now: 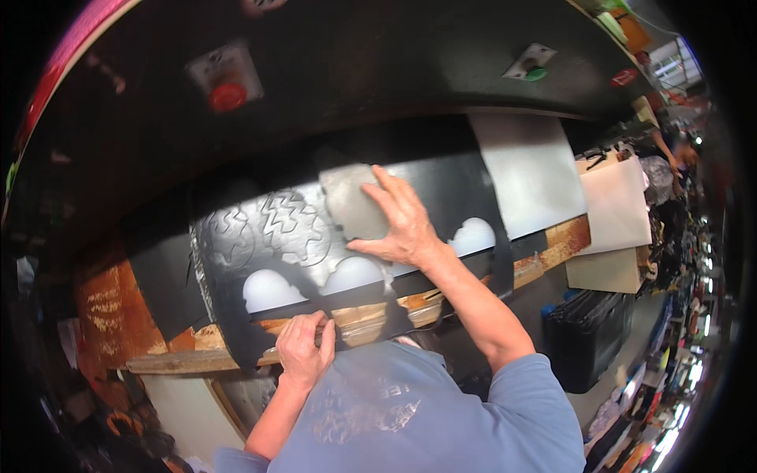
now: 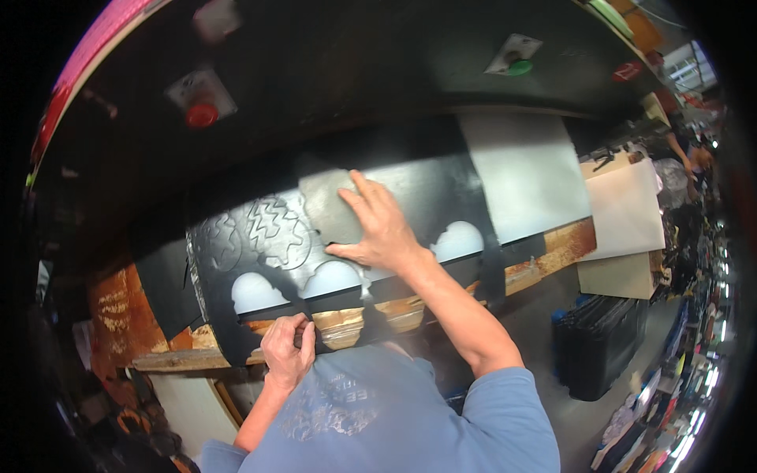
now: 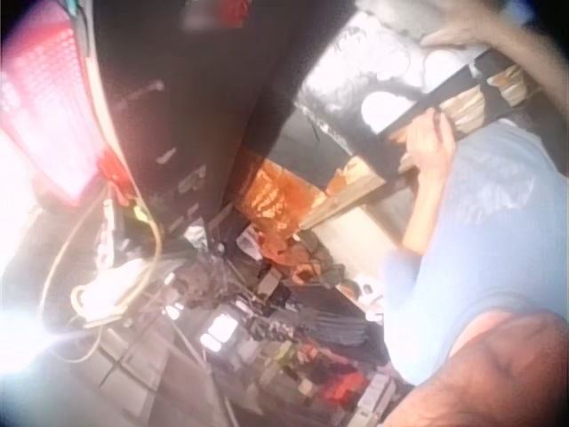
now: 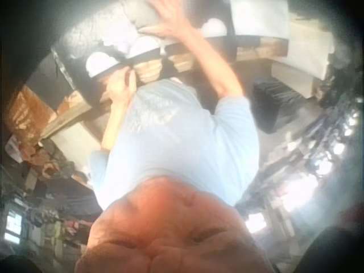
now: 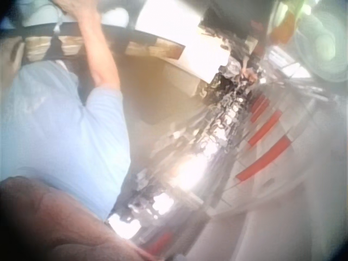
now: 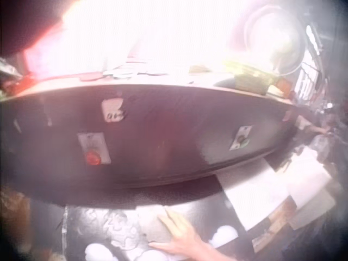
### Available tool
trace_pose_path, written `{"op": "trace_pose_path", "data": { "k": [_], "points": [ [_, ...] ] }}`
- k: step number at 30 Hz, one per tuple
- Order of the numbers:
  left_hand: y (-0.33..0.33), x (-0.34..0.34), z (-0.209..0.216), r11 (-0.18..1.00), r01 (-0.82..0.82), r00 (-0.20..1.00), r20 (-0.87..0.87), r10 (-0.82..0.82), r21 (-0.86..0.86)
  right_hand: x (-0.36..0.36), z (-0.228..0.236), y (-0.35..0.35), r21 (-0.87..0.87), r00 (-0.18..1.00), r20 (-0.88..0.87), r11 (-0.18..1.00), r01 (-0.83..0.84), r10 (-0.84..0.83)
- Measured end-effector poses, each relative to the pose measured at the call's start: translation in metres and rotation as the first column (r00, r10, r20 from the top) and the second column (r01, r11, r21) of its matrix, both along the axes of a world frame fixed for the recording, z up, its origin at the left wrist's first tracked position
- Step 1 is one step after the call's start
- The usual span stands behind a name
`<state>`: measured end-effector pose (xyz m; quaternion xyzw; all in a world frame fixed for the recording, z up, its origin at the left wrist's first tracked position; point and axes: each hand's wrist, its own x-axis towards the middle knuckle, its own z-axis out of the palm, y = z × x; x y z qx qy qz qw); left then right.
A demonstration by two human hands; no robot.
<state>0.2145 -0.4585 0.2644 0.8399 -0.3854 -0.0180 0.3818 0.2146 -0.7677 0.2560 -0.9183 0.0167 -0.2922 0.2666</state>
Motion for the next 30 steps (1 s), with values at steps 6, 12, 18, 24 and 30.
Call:
{"op": "trace_pose_path", "data": {
  "k": [6,12,18,24,30],
  "points": [
    [-0.003,0.0,-0.01,0.996,-0.066,0.982,0.174,0.076,-0.063,-0.017,0.022,-0.018,0.064,0.995,-0.024,0.993,-0.098,0.1],
    [0.003,0.002,-0.021,0.986,-0.145,0.97,0.183,0.158,-0.083,-0.061,0.091,-0.122,0.327,0.679,0.49,0.837,0.439,-0.547],
    [0.002,0.002,-0.018,0.983,-0.163,0.964,0.199,0.178,-0.089,-0.122,0.074,-0.114,0.398,0.827,0.232,0.825,0.4,-0.513],
    [-0.026,-0.023,-0.001,0.968,-0.037,0.902,0.409,0.139,-0.247,-0.153,-0.017,-0.035,0.014,0.934,0.152,0.946,0.325,-0.323],
    [-0.055,-0.035,-0.014,0.985,-0.172,0.886,0.44,0.145,0.023,-0.153,-0.016,-0.038,-0.061,0.96,0.091,0.96,0.272,-0.266]
  ]
}}
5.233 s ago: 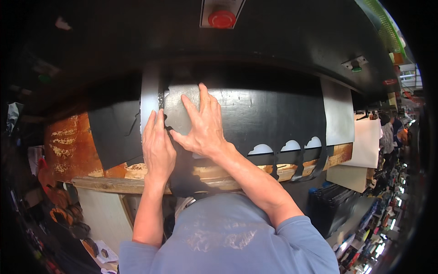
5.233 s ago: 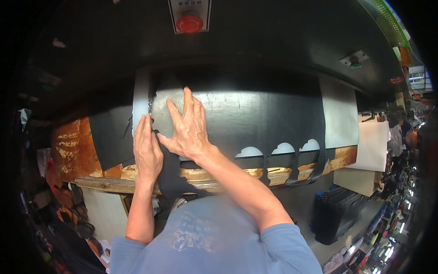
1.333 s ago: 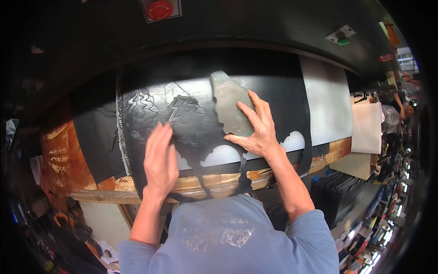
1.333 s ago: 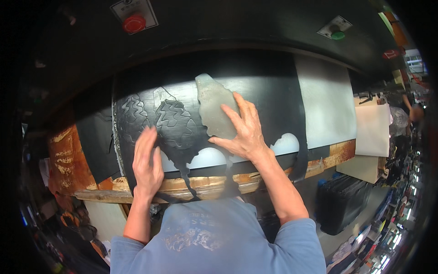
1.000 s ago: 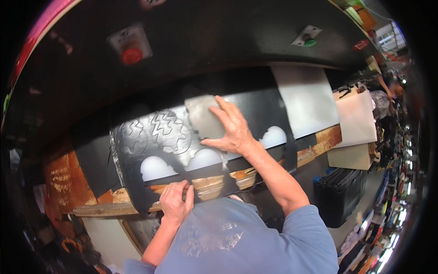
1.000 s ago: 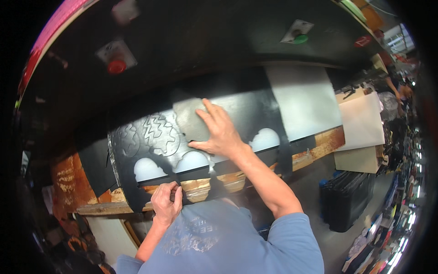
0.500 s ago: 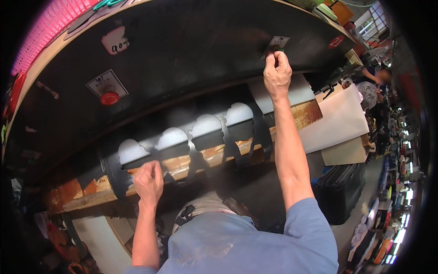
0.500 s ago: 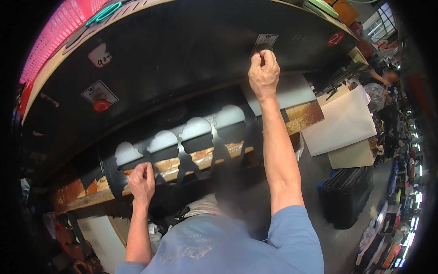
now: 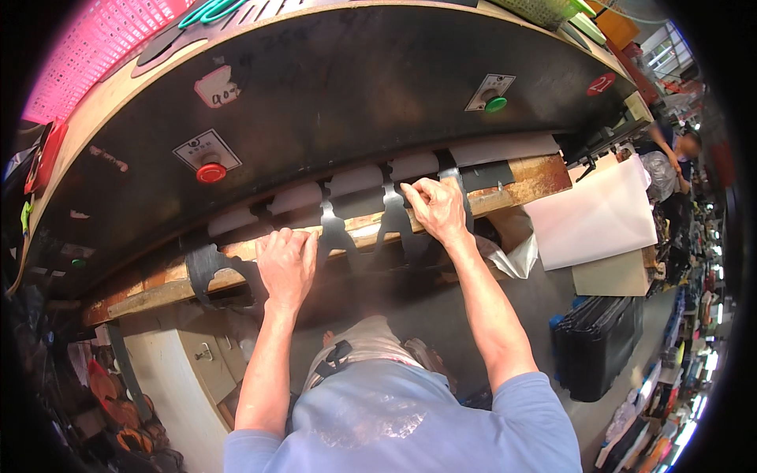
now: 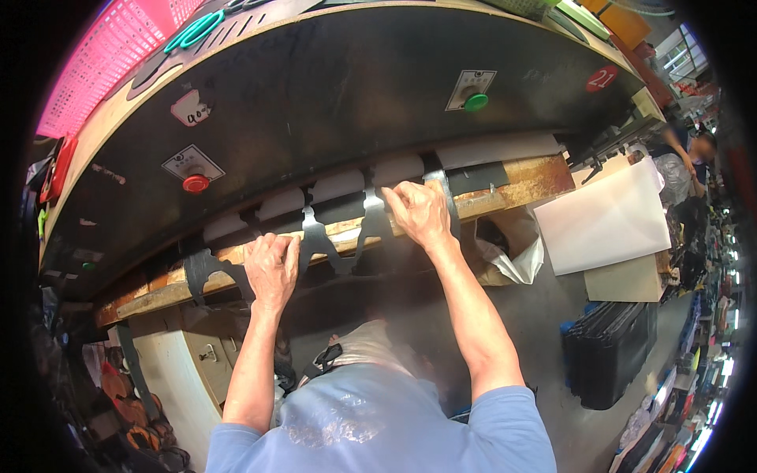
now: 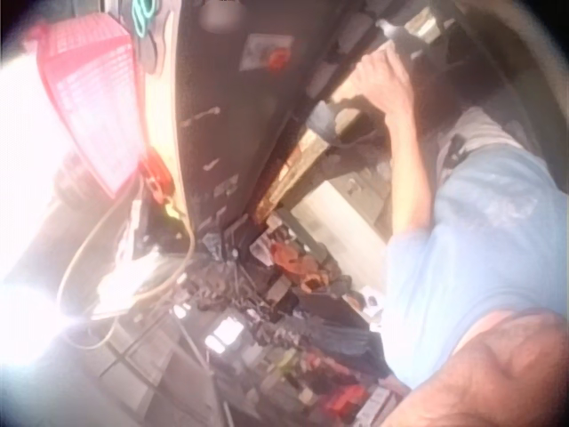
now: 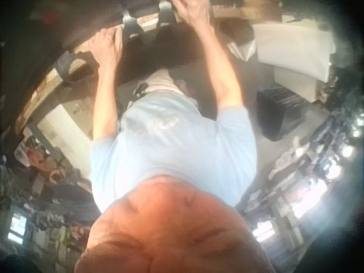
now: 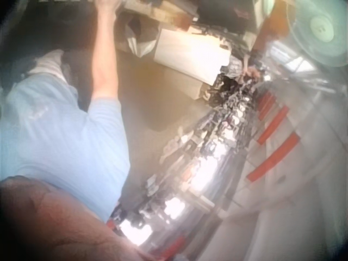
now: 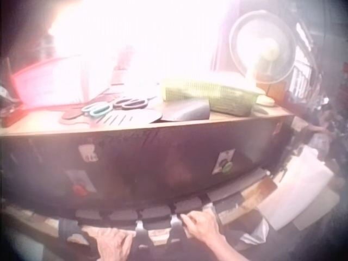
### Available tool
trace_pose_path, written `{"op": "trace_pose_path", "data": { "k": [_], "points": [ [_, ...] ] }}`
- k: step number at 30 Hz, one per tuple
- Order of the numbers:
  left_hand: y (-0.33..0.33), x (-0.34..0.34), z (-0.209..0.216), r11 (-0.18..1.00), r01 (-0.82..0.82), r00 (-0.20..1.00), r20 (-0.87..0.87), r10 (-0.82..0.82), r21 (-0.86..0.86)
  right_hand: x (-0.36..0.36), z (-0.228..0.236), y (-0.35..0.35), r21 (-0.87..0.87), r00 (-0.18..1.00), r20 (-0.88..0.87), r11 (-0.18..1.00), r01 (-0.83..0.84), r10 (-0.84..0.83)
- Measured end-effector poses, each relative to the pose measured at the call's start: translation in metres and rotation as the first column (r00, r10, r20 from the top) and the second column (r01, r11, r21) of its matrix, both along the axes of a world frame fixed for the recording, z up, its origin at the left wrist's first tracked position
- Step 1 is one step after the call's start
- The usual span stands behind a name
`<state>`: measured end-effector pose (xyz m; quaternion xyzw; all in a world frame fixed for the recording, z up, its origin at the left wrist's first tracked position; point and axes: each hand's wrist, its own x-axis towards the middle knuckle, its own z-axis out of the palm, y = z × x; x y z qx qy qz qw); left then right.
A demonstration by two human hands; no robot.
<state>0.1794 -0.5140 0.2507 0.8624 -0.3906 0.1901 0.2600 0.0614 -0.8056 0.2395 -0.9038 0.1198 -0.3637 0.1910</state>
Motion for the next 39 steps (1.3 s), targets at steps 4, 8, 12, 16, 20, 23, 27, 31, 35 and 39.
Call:
{"op": "trace_pose_path", "data": {
  "k": [4,8,12,16,20,23,27,31,35,39],
  "points": [
    [0.001,-0.003,0.003,1.0,0.02,1.0,-0.021,-0.02,-0.023,-0.003,0.001,0.006,0.091,1.0,-0.018,0.996,0.025,-0.023],
    [0.002,-0.003,-0.001,0.999,0.012,0.999,-0.052,-0.014,-0.039,-0.003,-0.004,0.004,0.201,0.998,0.062,0.979,-0.016,0.003],
    [0.006,-0.013,-0.012,1.0,-0.015,0.998,-0.055,0.014,-0.014,-0.014,-0.003,0.005,0.537,0.997,-0.055,0.839,0.082,-0.062],
    [0.024,-0.05,-0.01,0.996,0.036,0.979,-0.203,-0.02,0.075,-0.027,0.004,0.033,0.622,0.994,0.028,0.78,0.066,-0.107],
    [0.042,-0.068,0.011,0.972,0.168,0.858,-0.509,-0.062,0.164,0.004,0.007,0.072,0.279,0.963,0.116,0.922,-0.268,0.245],
    [0.034,-0.049,0.015,0.994,0.045,0.917,-0.392,-0.079,-0.096,0.027,-0.003,0.104,0.178,0.948,-0.133,0.948,-0.265,0.29],
    [0.014,-0.028,-0.005,0.98,0.093,0.948,-0.317,-0.034,0.174,0.019,-0.019,0.125,0.135,0.944,-0.158,0.954,-0.268,0.288],
    [0.012,-0.039,-0.024,0.988,0.138,0.949,-0.295,-0.111,0.07,-0.007,-0.003,0.096,0.497,0.935,-0.146,0.841,-0.212,0.323],
    [0.012,-0.042,-0.025,0.985,0.16,0.945,-0.299,-0.133,0.069,-0.031,0.026,0.043,0.695,0.941,-0.053,0.689,-0.205,0.334],
    [0.003,-0.038,-0.018,0.982,0.166,0.949,-0.285,-0.133,0.095,-0.051,0.012,0.017,0.379,0.969,-0.192,0.923,-0.071,0.153]
  ]
}}
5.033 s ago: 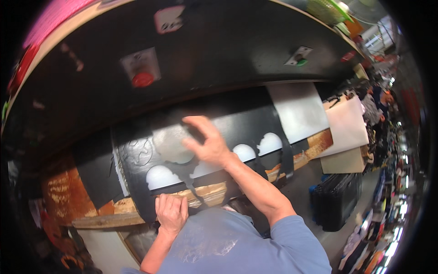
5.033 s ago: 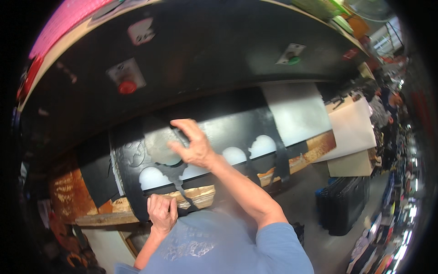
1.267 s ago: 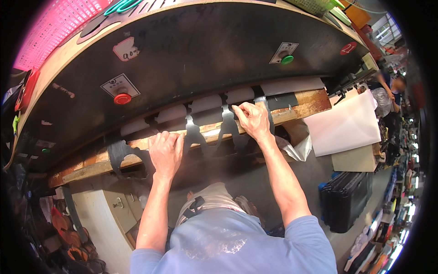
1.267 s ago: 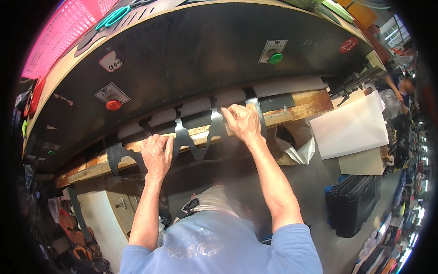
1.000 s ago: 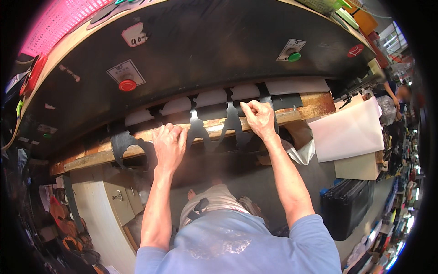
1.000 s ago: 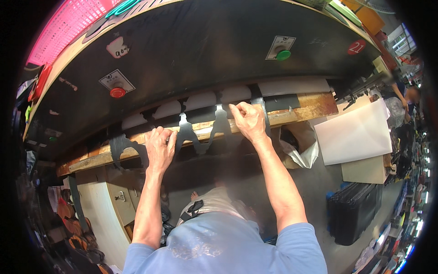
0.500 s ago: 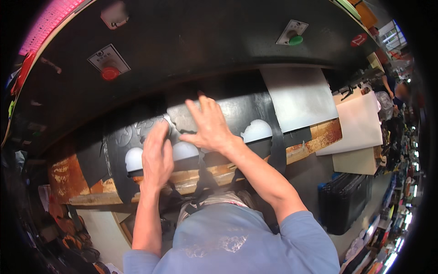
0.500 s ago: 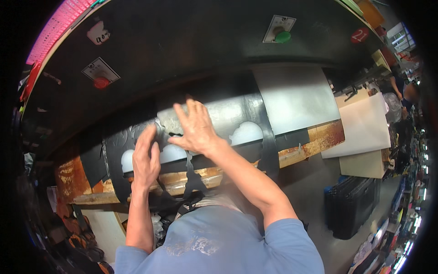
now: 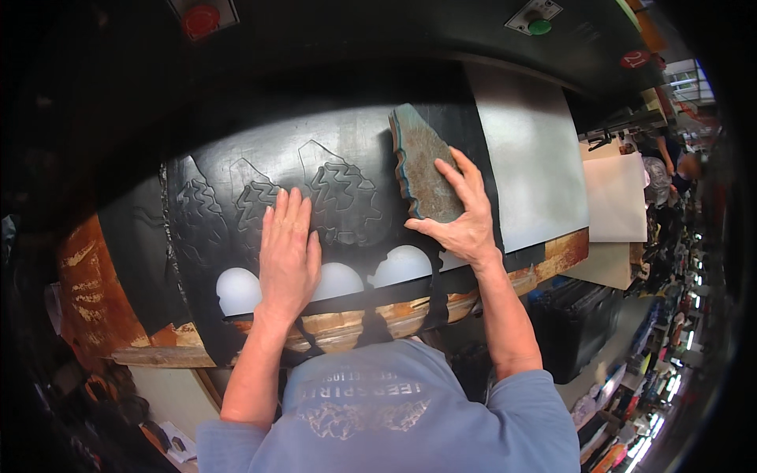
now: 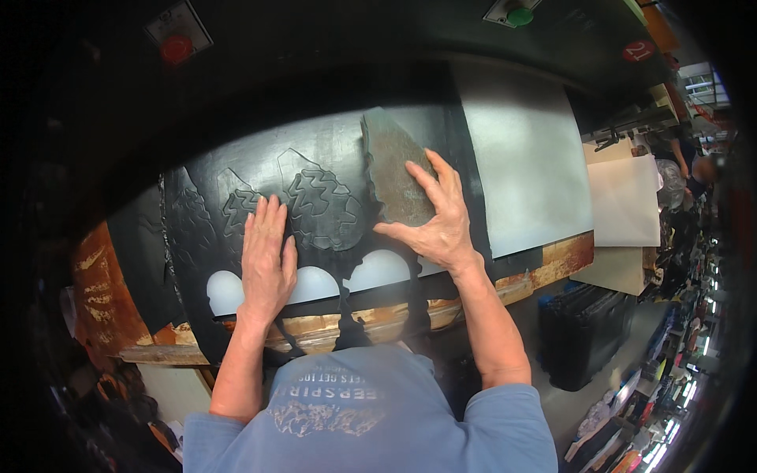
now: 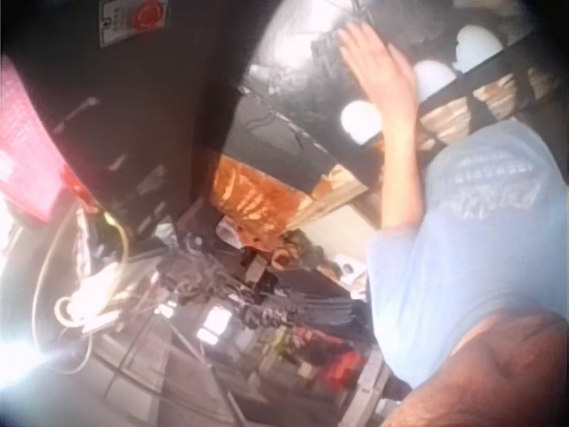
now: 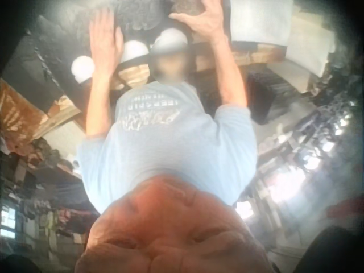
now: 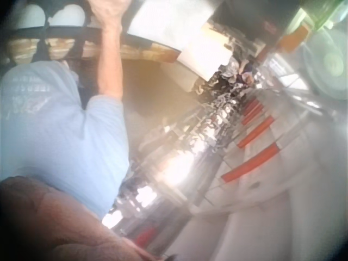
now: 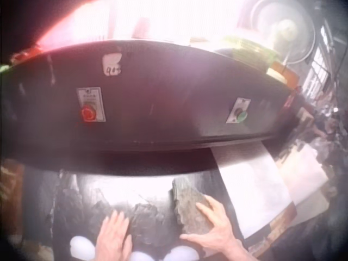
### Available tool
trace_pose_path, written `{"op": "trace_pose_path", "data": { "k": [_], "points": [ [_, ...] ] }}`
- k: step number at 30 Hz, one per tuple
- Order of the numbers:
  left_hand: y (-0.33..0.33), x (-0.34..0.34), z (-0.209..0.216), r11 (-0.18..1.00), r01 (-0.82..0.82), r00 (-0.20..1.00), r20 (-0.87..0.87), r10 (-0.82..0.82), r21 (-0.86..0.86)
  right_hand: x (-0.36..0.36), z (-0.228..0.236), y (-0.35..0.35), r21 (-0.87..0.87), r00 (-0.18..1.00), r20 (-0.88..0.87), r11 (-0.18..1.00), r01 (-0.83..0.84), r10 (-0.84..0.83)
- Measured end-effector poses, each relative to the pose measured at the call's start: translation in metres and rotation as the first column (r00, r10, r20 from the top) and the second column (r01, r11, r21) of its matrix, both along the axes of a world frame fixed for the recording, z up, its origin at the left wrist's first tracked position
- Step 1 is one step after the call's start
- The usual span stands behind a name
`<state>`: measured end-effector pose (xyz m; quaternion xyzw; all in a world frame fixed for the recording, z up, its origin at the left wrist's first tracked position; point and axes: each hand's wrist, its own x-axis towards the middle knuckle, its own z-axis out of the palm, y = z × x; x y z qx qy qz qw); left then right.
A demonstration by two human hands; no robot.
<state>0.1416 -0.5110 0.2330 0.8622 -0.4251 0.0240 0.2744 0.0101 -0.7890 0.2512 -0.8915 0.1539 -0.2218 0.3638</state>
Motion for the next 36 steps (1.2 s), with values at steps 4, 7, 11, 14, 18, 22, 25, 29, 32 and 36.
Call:
{"op": "trace_pose_path", "data": {
  "k": [4,7,11,14,18,22,25,29,32,36],
  "points": [
    [-0.002,-0.002,-0.003,0.999,-0.031,1.0,-0.001,0.031,-0.025,-0.007,-0.029,-0.006,-0.303,0.997,0.002,0.95,-0.077,0.081],
    [0.001,0.0,-0.005,0.999,-0.012,1.0,0.019,0.013,-0.033,-0.006,-0.036,-0.01,-0.31,0.993,0.039,0.946,-0.095,0.113],
    [0.008,-0.008,0.011,0.993,-0.047,0.997,-0.061,0.041,-0.105,-0.005,-0.036,-0.014,-0.295,0.988,0.088,0.95,-0.1,0.131],
    [0.025,-0.045,0.036,0.961,-0.106,0.945,-0.326,0.017,-0.257,-0.005,-0.037,-0.013,-0.279,0.987,0.104,0.956,-0.087,0.12],
    [0.045,-0.109,0.036,0.93,0.002,0.912,-0.38,-0.153,-0.369,0.0,-0.038,-0.011,-0.326,0.986,0.124,0.943,-0.064,0.11],
    [0.047,-0.123,-0.004,0.977,0.032,0.996,-0.075,-0.049,-0.212,0.001,-0.032,-0.01,-0.31,0.981,0.16,0.949,-0.057,0.111],
    [0.047,-0.124,-0.018,0.99,0.024,0.999,0.036,-0.019,-0.138,-0.008,-0.01,-0.019,-0.184,0.962,0.263,0.983,-0.017,0.066],
    [0.047,-0.124,-0.017,0.986,-0.024,0.998,0.052,0.033,-0.165,-0.015,0.047,-0.055,0.08,0.783,0.591,0.979,0.186,-0.197],
    [0.05,-0.122,-0.015,0.978,-0.093,0.994,0.044,0.103,-0.185,0.001,0.084,-0.083,-0.134,0.741,0.661,0.953,0.27,-0.117],
    [0.057,-0.111,-0.02,0.976,-0.093,0.993,0.053,0.106,-0.199,-0.027,0.065,-0.074,-0.137,0.828,0.552,0.97,0.202,-0.095]
  ]
}}
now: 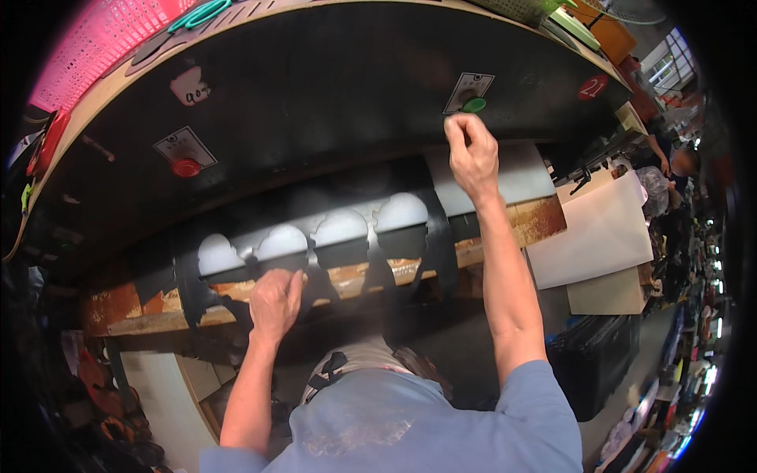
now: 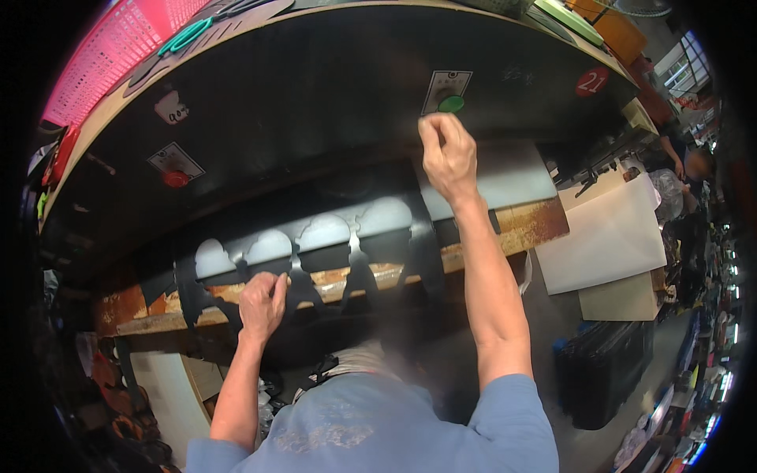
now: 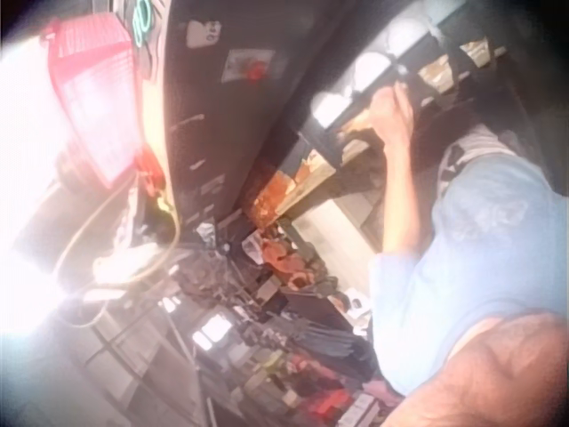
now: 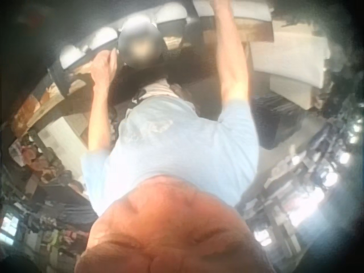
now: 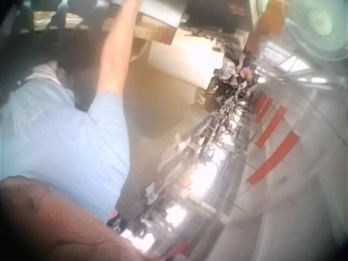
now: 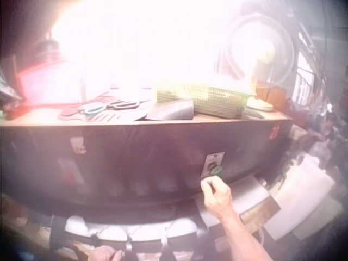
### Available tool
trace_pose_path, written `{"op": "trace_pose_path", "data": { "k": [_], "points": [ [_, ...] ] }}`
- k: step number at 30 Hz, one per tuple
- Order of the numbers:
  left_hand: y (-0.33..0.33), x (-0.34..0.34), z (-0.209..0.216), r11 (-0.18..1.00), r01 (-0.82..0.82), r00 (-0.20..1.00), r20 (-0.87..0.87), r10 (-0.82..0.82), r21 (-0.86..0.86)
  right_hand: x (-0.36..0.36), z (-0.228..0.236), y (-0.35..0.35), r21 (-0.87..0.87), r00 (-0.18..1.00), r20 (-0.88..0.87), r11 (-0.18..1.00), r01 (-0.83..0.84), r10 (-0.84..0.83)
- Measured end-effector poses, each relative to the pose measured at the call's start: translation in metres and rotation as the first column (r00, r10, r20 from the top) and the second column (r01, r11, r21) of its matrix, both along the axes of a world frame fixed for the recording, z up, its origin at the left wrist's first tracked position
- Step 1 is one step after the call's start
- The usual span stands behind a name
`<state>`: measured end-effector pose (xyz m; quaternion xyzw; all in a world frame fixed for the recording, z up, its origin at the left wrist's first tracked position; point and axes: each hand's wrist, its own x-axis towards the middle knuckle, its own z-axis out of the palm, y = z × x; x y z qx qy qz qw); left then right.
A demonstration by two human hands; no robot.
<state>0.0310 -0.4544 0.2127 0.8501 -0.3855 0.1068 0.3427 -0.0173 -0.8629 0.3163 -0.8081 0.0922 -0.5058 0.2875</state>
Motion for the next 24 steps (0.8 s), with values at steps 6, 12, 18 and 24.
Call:
{"op": "trace_pose_path", "data": {
  "k": [6,12,18,24],
  "points": [
    [-0.016,-0.001,0.005,0.997,-0.068,0.995,-0.081,0.065,-0.035,-0.084,-0.098,0.068,0.071,0.983,-0.173,0.995,0.067,-0.054],
    [-0.049,-0.01,0.004,0.958,-0.277,0.939,-0.193,0.286,0.072,-0.085,-0.114,0.077,-0.07,0.975,-0.216,0.997,0.033,-0.047],
    [-0.049,-0.014,-0.002,0.962,-0.271,0.962,-0.033,0.272,0.025,-0.09,-0.115,0.072,-0.052,0.97,-0.243,0.999,-0.01,-0.003],
    [-0.043,-0.018,-0.012,0.98,-0.201,0.98,0.0,0.201,0.008,-0.092,-0.121,0.075,-0.057,0.968,-0.249,0.998,-0.041,0.026]
  ]
}}
